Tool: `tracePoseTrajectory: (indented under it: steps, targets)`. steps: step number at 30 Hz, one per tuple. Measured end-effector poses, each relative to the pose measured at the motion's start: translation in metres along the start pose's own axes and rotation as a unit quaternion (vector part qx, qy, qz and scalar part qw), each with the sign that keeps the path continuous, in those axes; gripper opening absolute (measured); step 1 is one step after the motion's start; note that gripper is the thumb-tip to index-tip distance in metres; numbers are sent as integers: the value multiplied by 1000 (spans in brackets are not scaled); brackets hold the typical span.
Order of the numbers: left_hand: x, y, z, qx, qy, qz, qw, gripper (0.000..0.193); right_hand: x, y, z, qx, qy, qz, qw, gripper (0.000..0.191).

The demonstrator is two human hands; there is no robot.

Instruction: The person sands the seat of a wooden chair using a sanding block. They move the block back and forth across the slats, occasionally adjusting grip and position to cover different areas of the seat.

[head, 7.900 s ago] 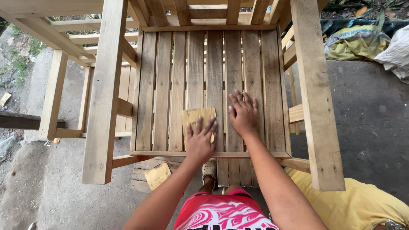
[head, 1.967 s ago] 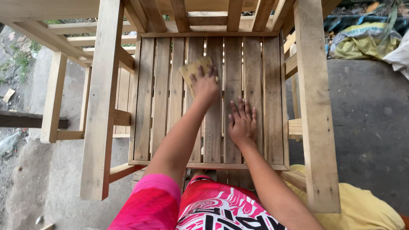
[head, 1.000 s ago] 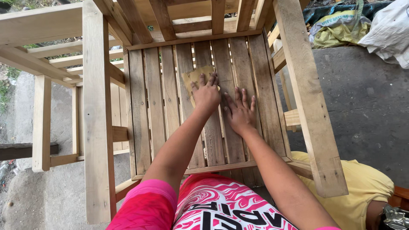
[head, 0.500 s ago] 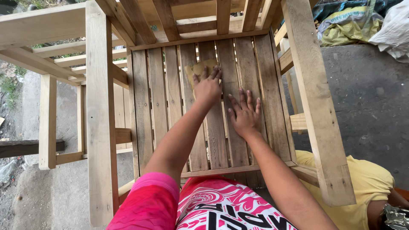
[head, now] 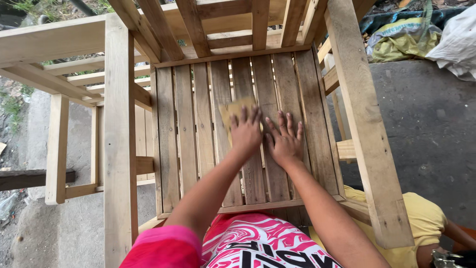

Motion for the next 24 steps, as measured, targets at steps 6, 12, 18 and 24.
tracePoseTrajectory:
  steps: [6,12,18,24]
  targets:
    - [-31,34,106,-18,-16,-16,1000,56,-2,-3,-2,-9,7,14,1000,57]
    - [-27,26,55,11,-29,-50,998,61,-6,-2,-5,-16,5,21,1000,56]
    - [4,-5,-108,88,103,-21,991,64,-5,1,-4,-13,-11,19,1000,57]
    - [14,32,-17,4,48,-20,999,61,-3,-2,-3,-19,-10,21,1000,56]
Point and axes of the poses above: each hand's wrist, its own z-axis towards the middle knuckle, its own x-axis out of the palm, y = z × x, the point moved 2 cm from there along z, towards the middle knuckle, and after that the axes turned 5 degrees about z, right-handed, at the moved point
